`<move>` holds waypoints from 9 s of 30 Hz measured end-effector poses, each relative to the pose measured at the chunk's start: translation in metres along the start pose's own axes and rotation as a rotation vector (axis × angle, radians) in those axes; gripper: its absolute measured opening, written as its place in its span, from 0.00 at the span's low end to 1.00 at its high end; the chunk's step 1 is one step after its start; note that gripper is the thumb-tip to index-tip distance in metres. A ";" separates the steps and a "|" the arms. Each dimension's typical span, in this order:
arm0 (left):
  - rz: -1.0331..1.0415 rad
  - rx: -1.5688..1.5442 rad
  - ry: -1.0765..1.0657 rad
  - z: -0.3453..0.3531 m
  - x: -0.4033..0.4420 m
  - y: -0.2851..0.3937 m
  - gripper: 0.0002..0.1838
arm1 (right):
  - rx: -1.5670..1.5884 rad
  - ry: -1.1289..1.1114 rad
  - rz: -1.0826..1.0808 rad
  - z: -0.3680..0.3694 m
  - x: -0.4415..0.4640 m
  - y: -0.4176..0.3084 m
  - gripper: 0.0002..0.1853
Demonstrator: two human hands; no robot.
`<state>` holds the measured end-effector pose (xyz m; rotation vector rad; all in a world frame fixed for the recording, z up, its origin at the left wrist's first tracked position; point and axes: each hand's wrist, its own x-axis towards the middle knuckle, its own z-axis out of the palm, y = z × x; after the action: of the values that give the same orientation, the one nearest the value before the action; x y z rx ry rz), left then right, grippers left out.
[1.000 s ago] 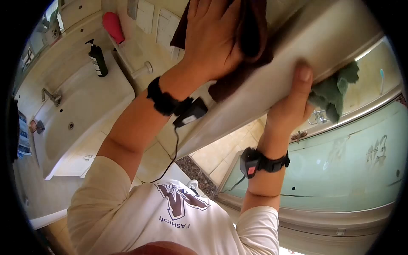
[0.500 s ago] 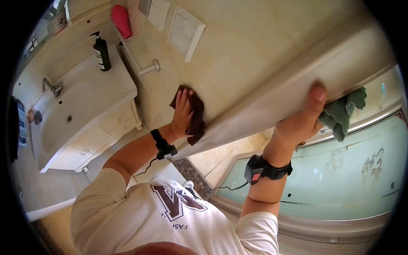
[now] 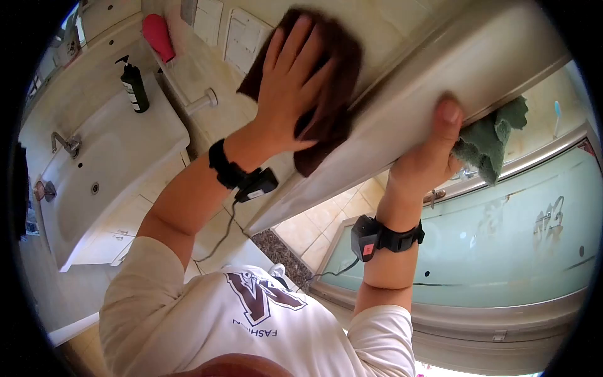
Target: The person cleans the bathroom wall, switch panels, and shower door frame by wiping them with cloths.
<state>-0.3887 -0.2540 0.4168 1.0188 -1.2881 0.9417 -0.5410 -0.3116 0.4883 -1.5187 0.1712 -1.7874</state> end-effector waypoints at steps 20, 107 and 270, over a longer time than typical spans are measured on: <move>0.021 -0.010 0.115 0.030 0.086 0.054 0.27 | 0.177 -0.046 0.153 -0.003 -0.002 -0.006 0.33; -0.605 -0.003 -0.256 -0.009 -0.280 0.048 0.33 | -0.391 -0.341 -0.629 0.042 0.056 -0.050 0.17; -2.128 -0.272 0.446 -0.007 -0.347 -0.049 0.42 | -0.518 -0.142 -0.791 0.043 0.070 -0.049 0.15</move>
<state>-0.3624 -0.2581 0.0677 1.1716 0.4037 -0.6562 -0.5245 -0.3056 0.5824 -2.2981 -0.0612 -2.3405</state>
